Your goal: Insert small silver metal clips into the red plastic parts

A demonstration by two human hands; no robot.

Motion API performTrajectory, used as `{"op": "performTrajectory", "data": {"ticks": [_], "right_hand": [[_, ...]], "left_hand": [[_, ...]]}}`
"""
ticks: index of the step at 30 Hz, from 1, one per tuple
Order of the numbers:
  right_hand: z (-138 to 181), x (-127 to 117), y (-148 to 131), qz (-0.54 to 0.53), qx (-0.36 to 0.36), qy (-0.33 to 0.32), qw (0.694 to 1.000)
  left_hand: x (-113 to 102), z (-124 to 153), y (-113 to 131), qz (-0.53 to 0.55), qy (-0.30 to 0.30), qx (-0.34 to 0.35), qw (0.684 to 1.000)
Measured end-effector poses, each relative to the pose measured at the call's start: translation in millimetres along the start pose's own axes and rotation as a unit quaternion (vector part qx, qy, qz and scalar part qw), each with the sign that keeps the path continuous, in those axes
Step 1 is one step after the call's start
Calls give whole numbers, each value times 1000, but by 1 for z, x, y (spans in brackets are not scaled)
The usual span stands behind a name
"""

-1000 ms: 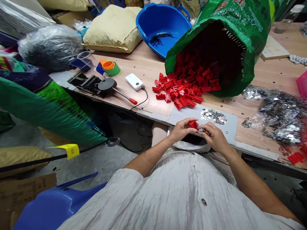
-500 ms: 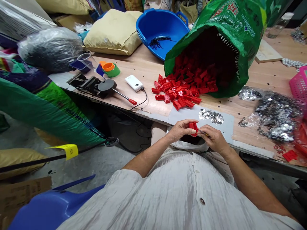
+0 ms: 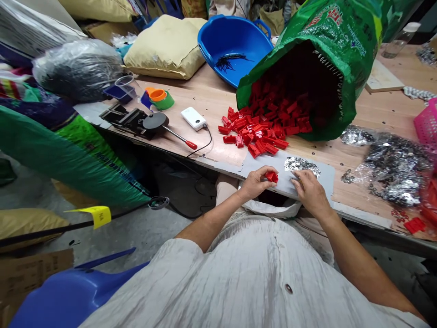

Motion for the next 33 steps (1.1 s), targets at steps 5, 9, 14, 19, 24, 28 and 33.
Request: {"op": "performTrajectory", "data": {"ticks": [5,9,14,19,24,28,33], "right_hand": [[6,5,-18,-49,0,-62,997],[6,12,-25,-44,-6,-109,993],[3,18,-24,-29,-3,-133,991],[-4,20,-27,-7,-4,-160,987],[-9,22,-39,69,-9,-184,980],[-8,23,-47,137,6,-182,974],[0,17,-42,83,15,-159,984]], "left_hand": [[4,-1,3,-109,-43,20,993],[8,-3,7,-155,-74,49,984],[7,-5,5,-168,-83,53,981],[6,-5,7,-158,-85,48,983],[7,-4,6,-152,-66,36,986],[6,-3,5,-152,-40,37,987],[7,-1,10,-131,-37,26,990]]}}
Point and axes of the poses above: each hand's wrist, its own z-axis away from the middle knuckle, its own x-axis out of the palm, y = z × x, the point moved 7 cm from there along -z, towards the middle knuckle, and after that the axes turned 7 degrees about z, right-handed, at the moved point
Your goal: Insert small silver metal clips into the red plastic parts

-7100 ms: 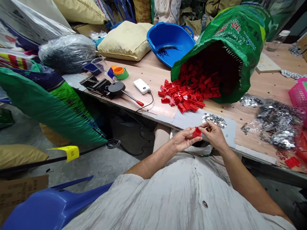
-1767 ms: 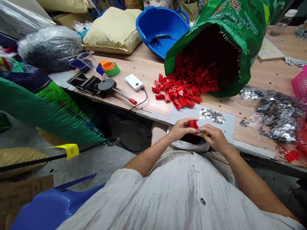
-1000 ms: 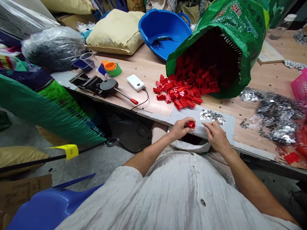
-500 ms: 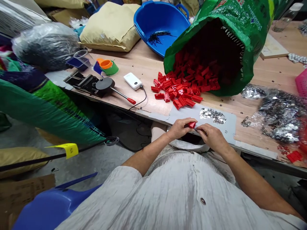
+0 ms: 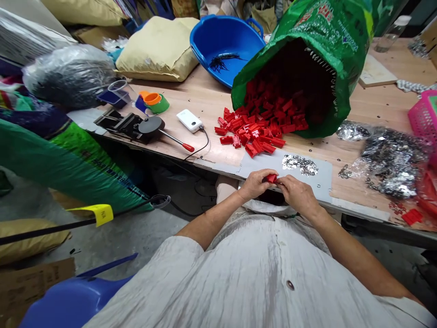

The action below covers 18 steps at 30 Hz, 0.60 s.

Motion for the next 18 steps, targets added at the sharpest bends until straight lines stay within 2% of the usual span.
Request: {"op": "performTrajectory", "data": {"ticks": [4,6,8,11,13,15,18], "right_hand": [[12,-15,13,-172,-2,80,982],[17,-19,15,-268,-2,73,961],[20,-18,10,-323,-10,35,946],[21,-20,-3,-324,-30,0,946],[21,-21,-8,-304,-34,-1,952],[21,-22,-10,-290,-33,6,957],[21,-22,-9,-274,-24,11,961]], "left_hand": [[-8,8,11,102,77,-4,992],[-9,14,12,206,114,-39,971],[-4,18,10,334,134,-92,928],[12,24,9,499,125,-160,842],[22,27,11,559,113,-189,800],[28,31,11,586,114,-212,774],[33,36,11,600,127,-239,753]]}}
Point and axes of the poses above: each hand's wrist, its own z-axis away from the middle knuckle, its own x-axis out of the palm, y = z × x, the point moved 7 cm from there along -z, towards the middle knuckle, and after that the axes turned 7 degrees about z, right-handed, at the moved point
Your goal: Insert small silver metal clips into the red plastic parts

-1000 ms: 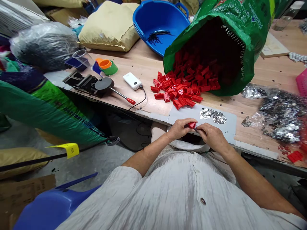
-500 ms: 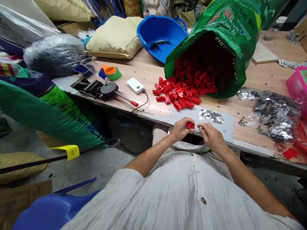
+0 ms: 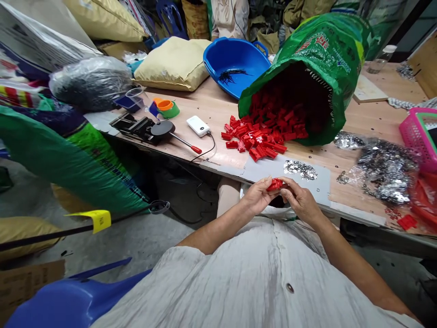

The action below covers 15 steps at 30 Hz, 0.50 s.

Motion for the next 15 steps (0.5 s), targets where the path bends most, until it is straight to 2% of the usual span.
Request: {"op": "performTrajectory", "data": {"ticks": [6,11,15], "right_hand": [[0,-3,-4,3,3,1,1000],[-1,-6,-8,-1,17,66,998],[0,1,-8,56,16,100,993]], "left_hand": [[3,3,-4,9,19,-17,1000],[4,4,-7,39,43,10,998],[-2,5,-9,39,50,47,997]]}}
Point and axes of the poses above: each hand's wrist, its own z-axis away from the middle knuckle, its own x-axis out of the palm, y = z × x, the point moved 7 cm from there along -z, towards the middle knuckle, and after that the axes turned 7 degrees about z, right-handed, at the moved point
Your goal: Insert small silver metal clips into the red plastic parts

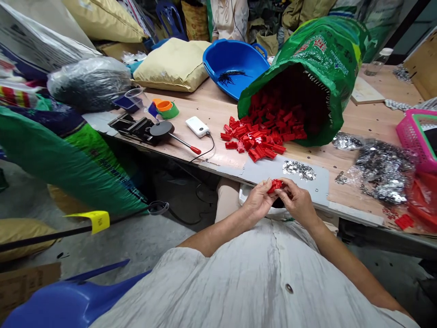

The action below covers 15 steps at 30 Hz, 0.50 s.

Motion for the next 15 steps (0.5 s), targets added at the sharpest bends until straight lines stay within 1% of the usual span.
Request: {"op": "performTrajectory", "data": {"ticks": [2,4,6,7,9,10,12,15], "right_hand": [[2,4,4,11,-2,2,1000],[4,9,14,-4,4,-23,1000],[4,9,30,-23,19,-45,999],[3,6,40,-23,28,-40,999],[-2,-7,58,17,44,2,999],[-5,-12,64,52,46,20,997],[-12,-17,72,122,44,31,991],[-23,-14,74,193,38,10,980]], "left_hand": [[-5,0,0,-9,-7,7,1000],[-11,0,0,-17,-13,1,1000],[-15,0,1,-23,-16,-11,1000],[-17,1,3,-26,-17,-14,999],[-17,1,7,-33,-22,-14,999],[-16,1,10,-40,-26,-6,999],[-13,0,15,-72,-36,24,997],[-8,0,23,-153,-55,101,982]]}}
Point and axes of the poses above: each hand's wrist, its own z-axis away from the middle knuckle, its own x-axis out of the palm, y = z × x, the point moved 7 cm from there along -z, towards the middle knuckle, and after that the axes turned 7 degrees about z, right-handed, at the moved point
